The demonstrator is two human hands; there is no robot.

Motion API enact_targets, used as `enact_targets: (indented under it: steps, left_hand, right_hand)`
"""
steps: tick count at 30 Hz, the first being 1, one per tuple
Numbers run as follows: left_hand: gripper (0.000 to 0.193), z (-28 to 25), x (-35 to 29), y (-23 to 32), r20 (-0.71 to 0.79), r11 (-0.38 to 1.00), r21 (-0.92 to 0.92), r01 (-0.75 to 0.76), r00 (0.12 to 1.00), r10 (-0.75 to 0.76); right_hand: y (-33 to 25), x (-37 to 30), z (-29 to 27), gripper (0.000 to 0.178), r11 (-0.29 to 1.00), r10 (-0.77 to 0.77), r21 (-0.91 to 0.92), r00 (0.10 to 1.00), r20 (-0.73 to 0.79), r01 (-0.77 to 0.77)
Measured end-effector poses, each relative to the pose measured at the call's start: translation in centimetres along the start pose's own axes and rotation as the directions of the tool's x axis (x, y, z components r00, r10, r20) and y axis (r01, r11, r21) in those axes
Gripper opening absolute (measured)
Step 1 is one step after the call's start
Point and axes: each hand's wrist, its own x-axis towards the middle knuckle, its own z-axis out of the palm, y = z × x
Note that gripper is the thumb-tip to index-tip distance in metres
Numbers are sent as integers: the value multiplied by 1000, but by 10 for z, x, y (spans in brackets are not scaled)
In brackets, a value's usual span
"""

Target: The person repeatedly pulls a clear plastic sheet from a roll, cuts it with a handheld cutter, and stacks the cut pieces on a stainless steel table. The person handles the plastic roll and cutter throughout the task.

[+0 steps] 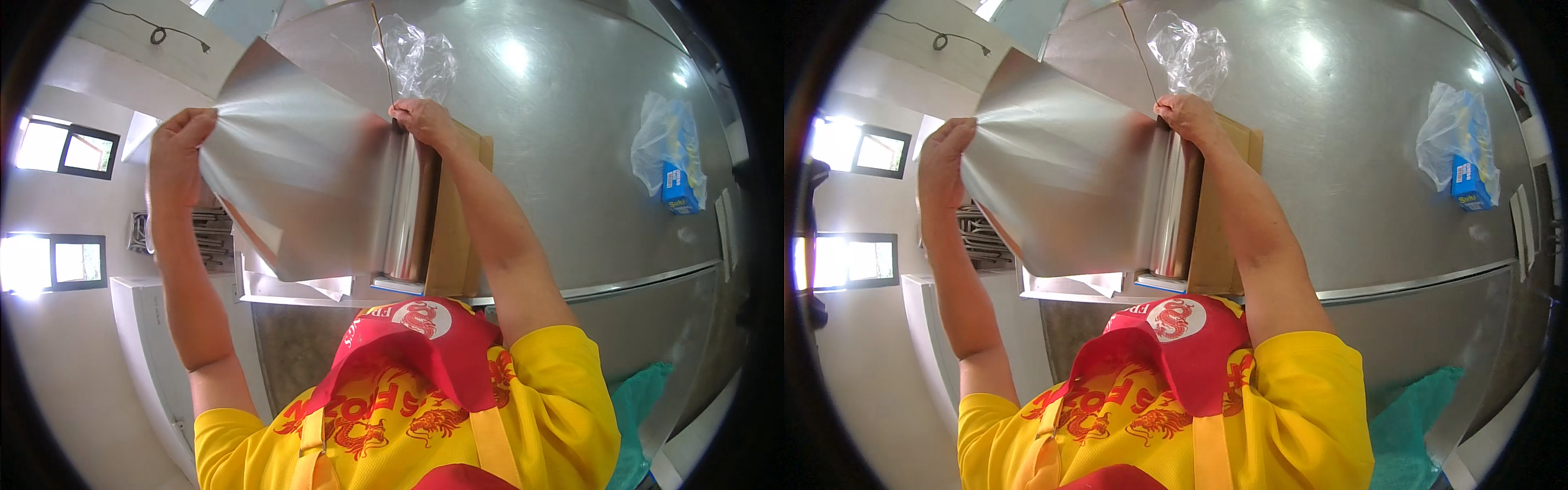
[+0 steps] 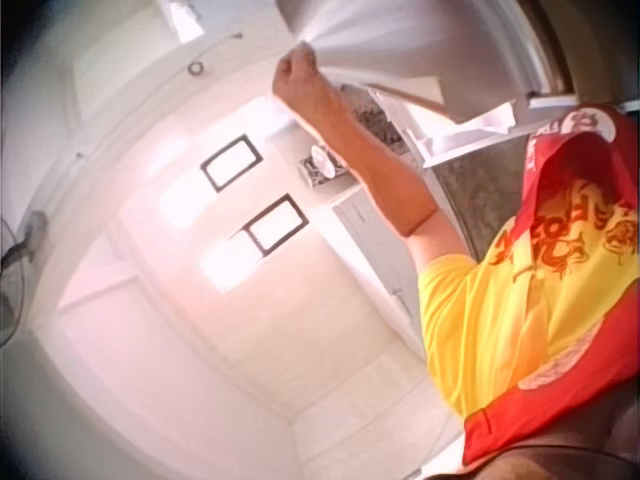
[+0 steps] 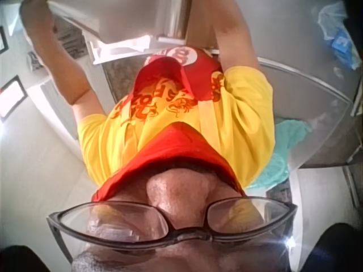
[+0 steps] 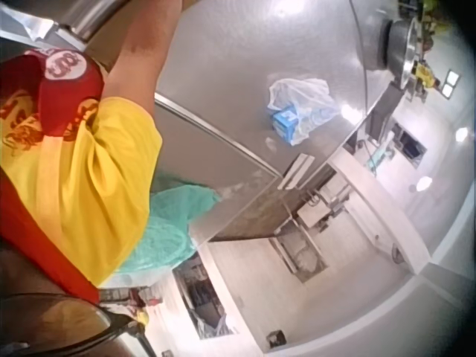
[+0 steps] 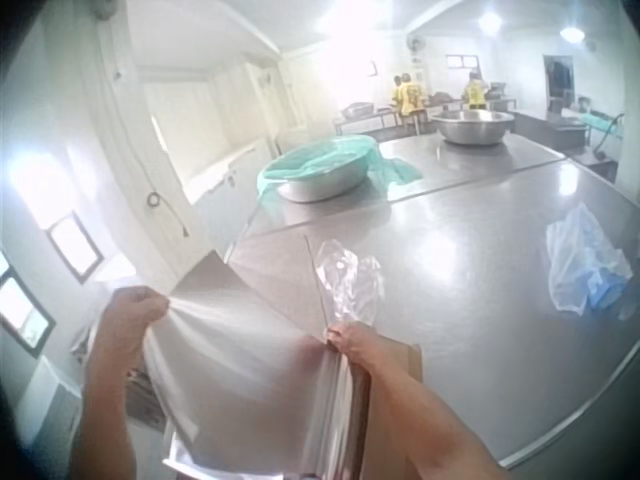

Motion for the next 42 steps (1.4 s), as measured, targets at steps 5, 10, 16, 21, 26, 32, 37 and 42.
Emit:
enact_targets:
  steps: [5, 10, 16, 21, 26, 32, 37, 42]
  left_hand:
    - [18, -34, 15, 2, -46, 998, -49, 50, 998, -53]
    - [16, -102, 46, -90, -86, 976, 127, 176, 982, -166]
    - [16, -171, 21, -337, -276, 912, 192, 361, 912, -303]
    - [22, -132, -4, -407, -452, 661, 551, 509, 848, -276]
    - [18, -109, -12, -406, -545, 672, 503, 543, 803, -241]
    - [25, -110, -15, -402, -655, 687, 577, 442, 753, 66]
    - [22, 7, -33, -310, -388, 804, 593, -56, 855, 345]
    - [33, 173, -103, -206, 183, 700, 571, -429, 898, 401]
  right_hand:
    - [7, 1, 2, 29, 1000, 4, 20, 1000, -18, -4]
    - [3, 0, 0, 28, 999, 35, 5, 999, -10, -35]
    - [-5, 5, 5, 30, 1000, 23, 7, 999, 35, -24]
    - [10, 2, -1, 25, 997, 36, -64, 999, 33, -34]
    - [11, 3, -3, 24, 996, 87, -36, 993, 76, -84]
    - [1, 6, 1, 24, 996, 75, -49, 995, 68, -72]
    - [11, 2, 2, 29, 995, 41, -94, 999, 27, -38]
    - [7, 1, 3, 30, 996, 50, -74, 999, 20, -48]
